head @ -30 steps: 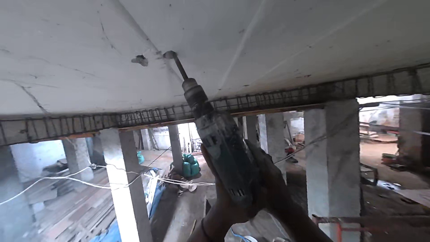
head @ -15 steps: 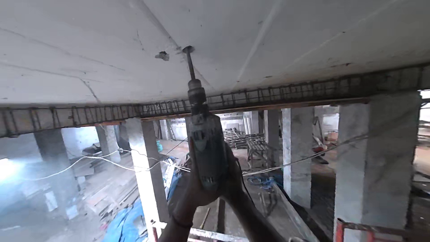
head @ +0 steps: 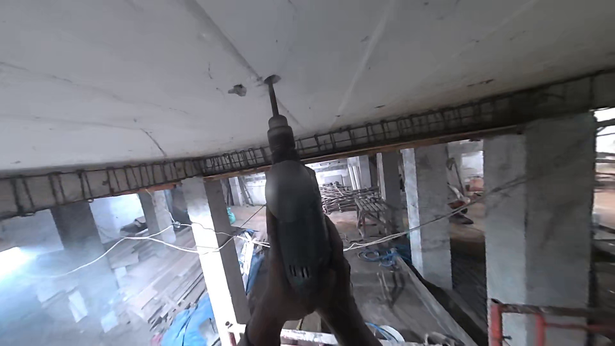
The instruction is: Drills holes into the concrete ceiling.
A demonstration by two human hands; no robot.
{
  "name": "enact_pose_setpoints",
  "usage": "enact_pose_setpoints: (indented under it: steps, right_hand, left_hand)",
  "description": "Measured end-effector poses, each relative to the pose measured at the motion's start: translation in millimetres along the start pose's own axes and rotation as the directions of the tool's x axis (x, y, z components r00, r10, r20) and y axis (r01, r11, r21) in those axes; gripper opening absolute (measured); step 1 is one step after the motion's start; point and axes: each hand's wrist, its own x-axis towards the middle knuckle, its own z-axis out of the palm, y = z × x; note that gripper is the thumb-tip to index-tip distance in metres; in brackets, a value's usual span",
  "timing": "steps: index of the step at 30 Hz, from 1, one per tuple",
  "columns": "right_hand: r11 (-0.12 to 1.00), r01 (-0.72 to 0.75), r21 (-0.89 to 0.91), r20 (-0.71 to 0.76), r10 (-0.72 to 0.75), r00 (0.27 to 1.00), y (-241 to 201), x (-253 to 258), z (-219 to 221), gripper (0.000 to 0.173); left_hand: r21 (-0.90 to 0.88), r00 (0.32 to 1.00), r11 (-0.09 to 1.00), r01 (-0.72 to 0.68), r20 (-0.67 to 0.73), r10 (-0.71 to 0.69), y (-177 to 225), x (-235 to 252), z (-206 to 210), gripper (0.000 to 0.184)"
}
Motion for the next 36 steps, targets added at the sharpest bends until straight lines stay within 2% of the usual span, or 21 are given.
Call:
enact_pose_setpoints:
  steps: [4, 7, 11, 16, 19, 23, 26, 28, 32, 34, 36]
  right_hand:
    - [0.992, 0.046, -0.114, 0.062, -0.039, 0.997, 6.0, 11.5, -32.7, 0.09]
    - [0.988, 0.077, -0.133, 0.076, -0.067, 0.995, 8.7, 12.5, -51.8, 0.084]
    - [0.985, 0.114, -0.126, 0.105, -0.101, 0.989, 7.4, 25.9, -51.7, 0.082]
    - [0.987, 0.114, -0.114, 0.141, -0.098, 0.985, 25.6, 47.1, -46.8, 0.083]
    - [0.979, 0.158, -0.132, 0.175, -0.134, 0.975, 44.5, 58.7, -57.8, 0.083]
    - [0.965, 0.199, -0.17, 0.243, -0.155, 0.958, 74.6, 79.9, -71.9, 0.075]
    - [0.952, 0.244, -0.185, 0.249, -0.195, 0.949, 85.1, 91.7, -71.6, 0.073]
    - [0.959, 0.238, -0.157, 0.253, -0.194, 0.948, 95.2, 93.1, -65.6, 0.072]
    - [0.989, 0.144, 0.023, 0.273, -0.145, 0.951, 124.2, 93.3, -36.0, 0.084]
    - [0.99, 0.079, 0.12, 0.253, -0.108, 0.961, 129.6, 90.0, -19.8, 0.074]
    - [0.987, 0.091, 0.133, 0.216, -0.119, 0.969, 127.2, 83.7, -6.9, 0.071]
  left_hand:
    - [-0.11, 0.998, 0.994, -0.01, -0.059, 0.003, 3.4, 0.7, 30.0, 0.13]
    - [-0.148, 0.995, 0.988, 0.054, -0.076, -0.065, 5.7, -11.3, 47.9, 0.132]
    - [-0.144, 0.994, 0.988, 0.062, -0.085, -0.075, -0.9, -3.4, 46.4, 0.134]
    - [-0.137, 0.993, 0.991, -0.005, -0.117, -0.011, -22.8, 15.8, 54.6, 0.138]
    - [-0.148, 0.991, 0.989, 0.004, -0.132, -0.024, -32.8, 19.0, 72.2, 0.139]
    - [-0.189, 0.982, 0.982, 0.03, -0.18, -0.065, -53.3, 25.3, 105.6, 0.142]
    - [-0.198, 0.98, 0.98, 0.036, -0.185, -0.073, -68.3, 28.9, 113.1, 0.144]
    - [-0.175, 0.98, 0.984, 0.04, -0.186, -0.073, -76.8, 30.4, 112.8, 0.145]
    - [-0.045, 0.981, 0.998, 0.038, -0.187, -0.046, -96.7, 38.0, 101.8, 0.144]
    - [0.015, 0.981, 0.997, 0.07, -0.18, -0.066, -101.3, 38.7, 93.3, 0.144]
    - [0.076, 0.982, 0.992, 0.099, -0.17, -0.085, -99.2, 37.8, 82.2, 0.143]
